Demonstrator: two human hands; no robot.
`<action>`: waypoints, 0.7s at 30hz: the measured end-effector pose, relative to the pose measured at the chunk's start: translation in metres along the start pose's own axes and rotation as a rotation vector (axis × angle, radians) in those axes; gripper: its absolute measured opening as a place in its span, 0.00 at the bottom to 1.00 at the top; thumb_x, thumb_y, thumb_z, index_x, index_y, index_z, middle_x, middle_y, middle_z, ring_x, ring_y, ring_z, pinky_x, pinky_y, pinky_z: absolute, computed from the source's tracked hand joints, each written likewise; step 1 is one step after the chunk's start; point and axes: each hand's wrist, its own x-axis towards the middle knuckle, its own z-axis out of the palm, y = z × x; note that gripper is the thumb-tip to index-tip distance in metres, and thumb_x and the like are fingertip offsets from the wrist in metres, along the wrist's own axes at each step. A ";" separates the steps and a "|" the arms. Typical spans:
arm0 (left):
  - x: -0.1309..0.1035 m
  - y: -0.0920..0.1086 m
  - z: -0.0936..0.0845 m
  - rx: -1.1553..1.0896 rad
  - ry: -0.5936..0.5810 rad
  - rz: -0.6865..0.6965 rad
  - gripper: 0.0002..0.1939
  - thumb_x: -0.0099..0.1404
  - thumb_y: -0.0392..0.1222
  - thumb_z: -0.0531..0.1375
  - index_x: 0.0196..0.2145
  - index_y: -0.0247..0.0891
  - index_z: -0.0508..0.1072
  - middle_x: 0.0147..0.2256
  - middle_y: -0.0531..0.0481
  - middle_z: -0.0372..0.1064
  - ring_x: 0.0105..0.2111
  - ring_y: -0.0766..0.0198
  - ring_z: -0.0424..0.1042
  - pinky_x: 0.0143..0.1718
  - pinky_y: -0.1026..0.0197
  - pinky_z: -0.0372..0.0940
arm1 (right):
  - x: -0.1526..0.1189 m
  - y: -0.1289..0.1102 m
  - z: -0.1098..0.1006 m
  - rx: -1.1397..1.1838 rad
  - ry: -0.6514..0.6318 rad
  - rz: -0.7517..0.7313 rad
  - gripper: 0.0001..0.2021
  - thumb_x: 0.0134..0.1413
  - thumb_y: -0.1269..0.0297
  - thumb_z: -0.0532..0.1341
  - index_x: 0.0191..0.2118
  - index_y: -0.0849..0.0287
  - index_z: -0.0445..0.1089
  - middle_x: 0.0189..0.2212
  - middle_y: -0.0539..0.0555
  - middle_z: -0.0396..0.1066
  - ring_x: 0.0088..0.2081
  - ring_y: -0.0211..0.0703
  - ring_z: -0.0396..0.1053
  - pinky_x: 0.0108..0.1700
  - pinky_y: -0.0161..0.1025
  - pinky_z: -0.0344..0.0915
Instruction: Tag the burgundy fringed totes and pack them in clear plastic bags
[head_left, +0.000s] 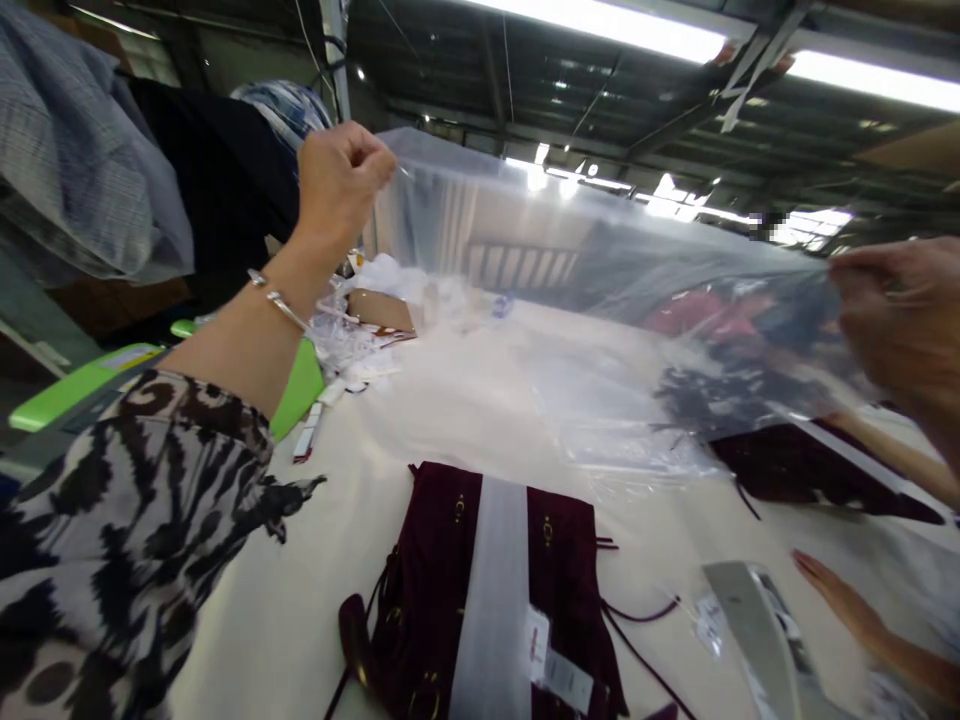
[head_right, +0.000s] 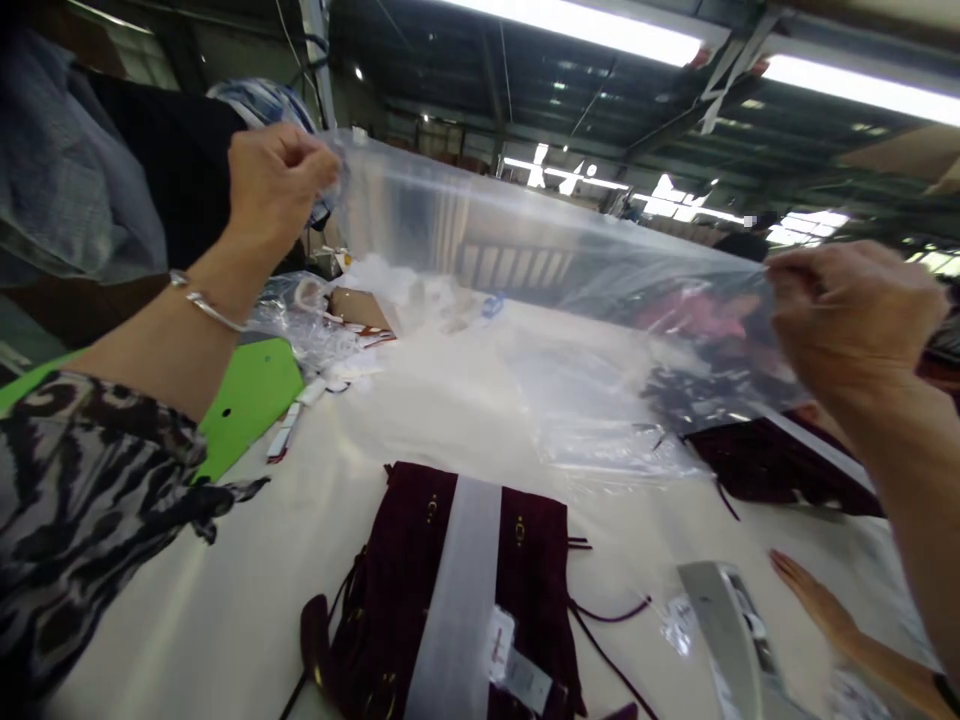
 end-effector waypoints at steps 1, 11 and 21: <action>-0.001 -0.001 -0.001 -0.008 0.004 -0.002 0.09 0.67 0.38 0.59 0.36 0.28 0.75 0.29 0.57 0.70 0.28 0.76 0.60 0.35 0.68 0.62 | -0.001 -0.009 -0.004 0.038 -0.025 -0.029 0.45 0.63 0.41 0.42 0.07 0.71 0.67 0.43 0.72 0.75 0.45 0.46 0.70 0.34 0.53 0.49; -0.189 -0.003 -0.032 -0.051 -0.484 -0.009 0.13 0.67 0.49 0.60 0.29 0.39 0.74 0.30 0.54 0.73 0.31 0.65 0.69 0.35 0.63 0.63 | -0.110 -0.006 0.037 0.044 -0.047 -0.157 0.17 0.66 0.60 0.56 0.37 0.66 0.78 0.34 0.67 0.76 0.40 0.47 0.69 0.43 0.45 0.57; -0.446 0.050 0.043 0.095 -1.174 -0.173 0.15 0.62 0.50 0.64 0.24 0.39 0.73 0.26 0.47 0.73 0.30 0.57 0.71 0.33 0.58 0.61 | -0.332 -0.203 -0.003 0.970 -0.704 -0.247 0.12 0.63 0.58 0.59 0.50 0.52 0.70 0.45 0.55 0.75 0.40 0.44 0.75 0.43 0.38 0.72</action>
